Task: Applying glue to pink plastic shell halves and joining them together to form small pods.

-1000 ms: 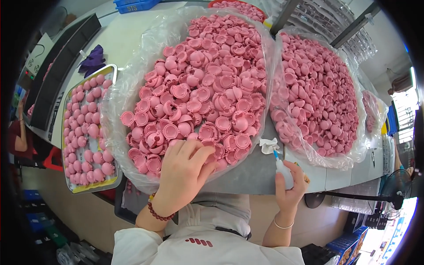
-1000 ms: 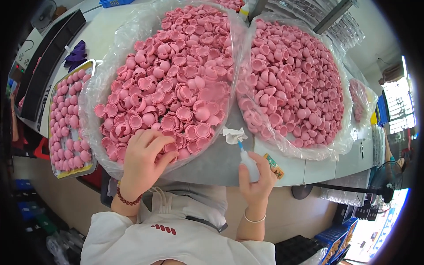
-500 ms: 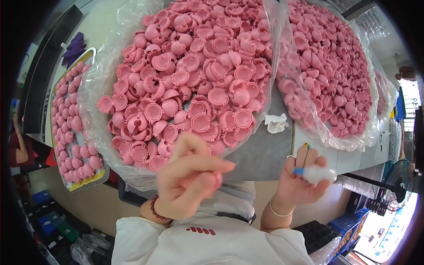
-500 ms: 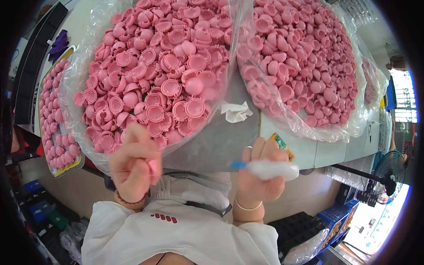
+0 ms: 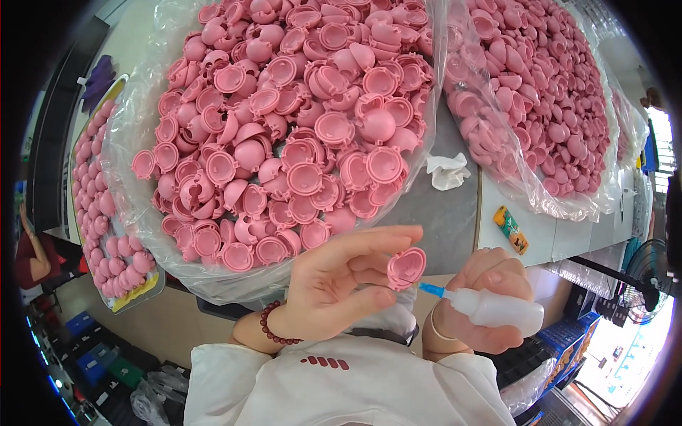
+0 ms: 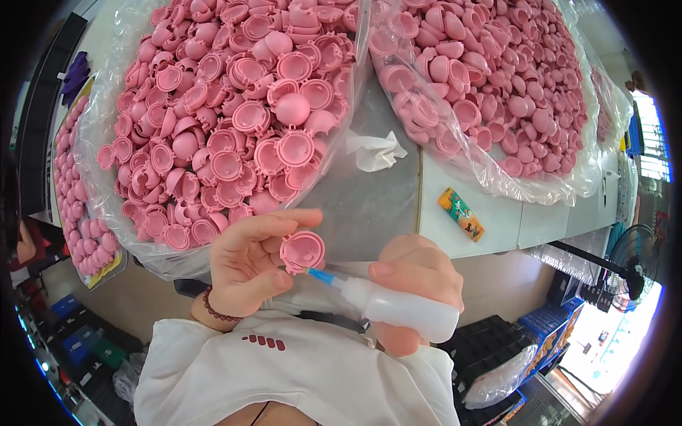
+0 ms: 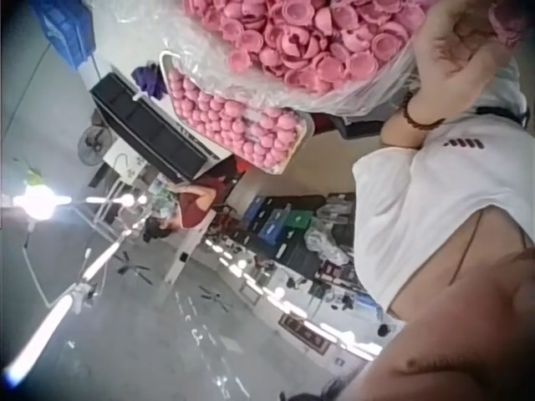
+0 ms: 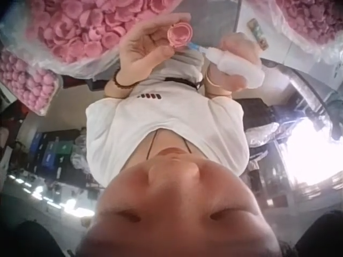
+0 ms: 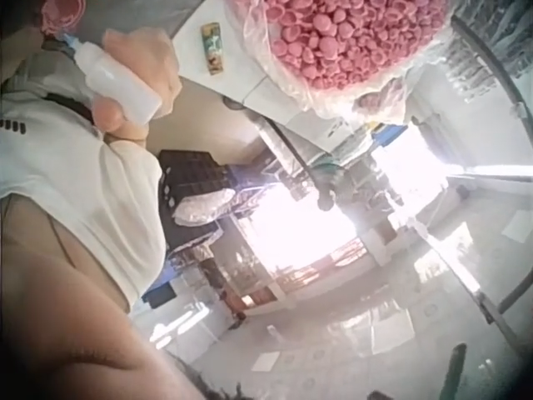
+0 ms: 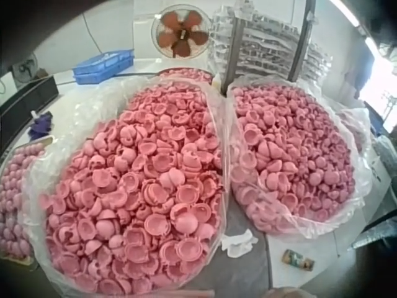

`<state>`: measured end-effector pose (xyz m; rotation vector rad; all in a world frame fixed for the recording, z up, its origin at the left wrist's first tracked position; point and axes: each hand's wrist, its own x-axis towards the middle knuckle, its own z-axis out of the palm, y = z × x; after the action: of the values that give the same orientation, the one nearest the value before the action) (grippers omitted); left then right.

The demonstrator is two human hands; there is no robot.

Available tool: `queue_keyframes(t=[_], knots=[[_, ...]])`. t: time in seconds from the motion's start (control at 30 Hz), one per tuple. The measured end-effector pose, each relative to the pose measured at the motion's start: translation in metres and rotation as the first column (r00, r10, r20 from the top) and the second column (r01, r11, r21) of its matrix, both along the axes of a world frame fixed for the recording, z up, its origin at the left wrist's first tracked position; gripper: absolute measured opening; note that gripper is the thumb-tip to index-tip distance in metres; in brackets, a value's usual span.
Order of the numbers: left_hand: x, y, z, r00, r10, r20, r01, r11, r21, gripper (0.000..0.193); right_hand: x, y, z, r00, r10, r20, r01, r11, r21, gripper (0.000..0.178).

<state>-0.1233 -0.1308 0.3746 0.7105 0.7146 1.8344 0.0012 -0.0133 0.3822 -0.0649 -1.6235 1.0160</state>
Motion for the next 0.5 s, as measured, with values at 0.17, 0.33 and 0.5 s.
queue_keyframes(t=[0.17, 0.33, 0.5], knots=[[0.0006, -0.0005, -0.0035, 1.000, -0.014, -0.010, 0.014, 1.000, 0.026, 0.039, 0.0031, -0.0077, 0.0070, 0.998, -0.006, 0.070, 0.011, 0.997, -0.070, 0.062], [0.0010, -0.0013, -0.0024, 1.000, 0.006, -0.012, -0.006, 1.000, 0.005, 0.039, 0.0035, -0.0105, 0.0093, 0.994, -0.042, 0.099, 0.054, 0.992, -0.112, 0.062], [-0.0001, -0.0014, -0.0028, 1.000, 0.005, 0.000, -0.005, 1.000, -0.003, 0.039, 0.0023, -0.0104, 0.0070, 0.991, -0.062, 0.122, 0.072, 0.994, -0.079, 0.063]])
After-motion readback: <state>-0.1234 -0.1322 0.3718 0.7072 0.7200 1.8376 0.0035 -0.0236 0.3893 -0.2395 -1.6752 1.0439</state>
